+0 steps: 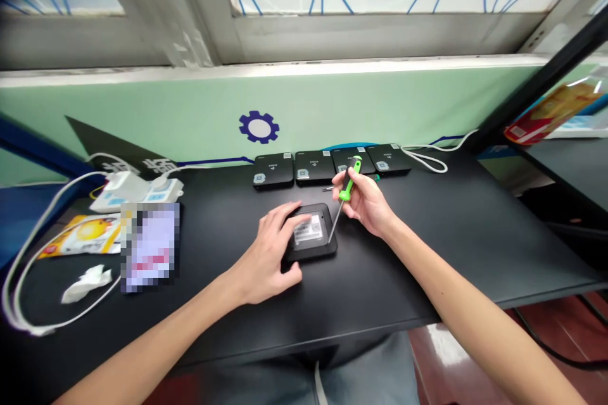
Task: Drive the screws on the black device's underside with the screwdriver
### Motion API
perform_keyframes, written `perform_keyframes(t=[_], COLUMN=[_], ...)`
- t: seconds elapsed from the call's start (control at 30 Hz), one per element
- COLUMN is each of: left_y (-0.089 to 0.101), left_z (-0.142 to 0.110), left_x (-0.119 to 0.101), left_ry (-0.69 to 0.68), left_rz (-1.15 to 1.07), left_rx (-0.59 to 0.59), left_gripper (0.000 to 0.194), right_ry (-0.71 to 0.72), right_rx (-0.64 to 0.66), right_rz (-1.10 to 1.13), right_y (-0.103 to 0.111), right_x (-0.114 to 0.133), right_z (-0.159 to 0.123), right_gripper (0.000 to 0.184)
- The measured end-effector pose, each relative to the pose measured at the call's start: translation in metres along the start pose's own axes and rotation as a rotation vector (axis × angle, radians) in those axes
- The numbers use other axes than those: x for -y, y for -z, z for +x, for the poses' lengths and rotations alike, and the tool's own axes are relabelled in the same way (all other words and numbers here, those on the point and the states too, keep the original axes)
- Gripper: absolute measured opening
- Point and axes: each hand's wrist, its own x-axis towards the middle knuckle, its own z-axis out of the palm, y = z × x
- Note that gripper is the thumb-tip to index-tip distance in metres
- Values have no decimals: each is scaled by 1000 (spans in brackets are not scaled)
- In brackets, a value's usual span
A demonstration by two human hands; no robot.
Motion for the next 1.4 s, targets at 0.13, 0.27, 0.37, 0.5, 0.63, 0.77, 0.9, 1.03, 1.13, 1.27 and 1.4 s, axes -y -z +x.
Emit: perform_keyframes(t=[0.13, 0.27, 0.37, 0.5, 0.63, 0.77, 0.9, 1.03, 1.13, 1.27, 1.4], left_y=[13, 12, 10, 10, 10, 9, 9, 9, 10, 10, 12], left_z=[2, 6, 7, 6, 4, 5, 5, 5, 5, 4, 5], left_x=[15, 16, 14, 15, 16, 16, 16, 16, 16, 16, 16], left_ry=[1, -16, -10, 13, 34, 32, 34, 35, 39, 44, 30], left_rz=[-38, -41, -45, -63, -72, -71, -70, -83, -91, -99, -111], left_rx=[27, 28, 0, -5, 13, 15, 18, 25, 31, 35, 41], left_gripper=[96, 106, 103, 102, 102, 103, 104, 104, 104, 105, 108], right_ry=[93, 191, 247, 343, 442, 477, 497, 521, 516, 483, 443], right_rx=[42, 71, 90, 73, 22, 4, 12, 22, 45, 89, 167], right_rz=[-4, -45, -72, -76, -77, -119, -164, -204, -237, -296, -380], right_y=[-13, -33, -44, -47, -41, -39, -41, -39, -37, -39, -42], right_x=[9, 16, 17, 18, 21, 23, 22, 21, 19, 19, 20], right_z=[-11, -26, -37, -43, -42, -40, -42, -44, -45, -46, -49], right_gripper=[42, 51, 48, 43, 41, 37, 35, 31, 28, 19, 28])
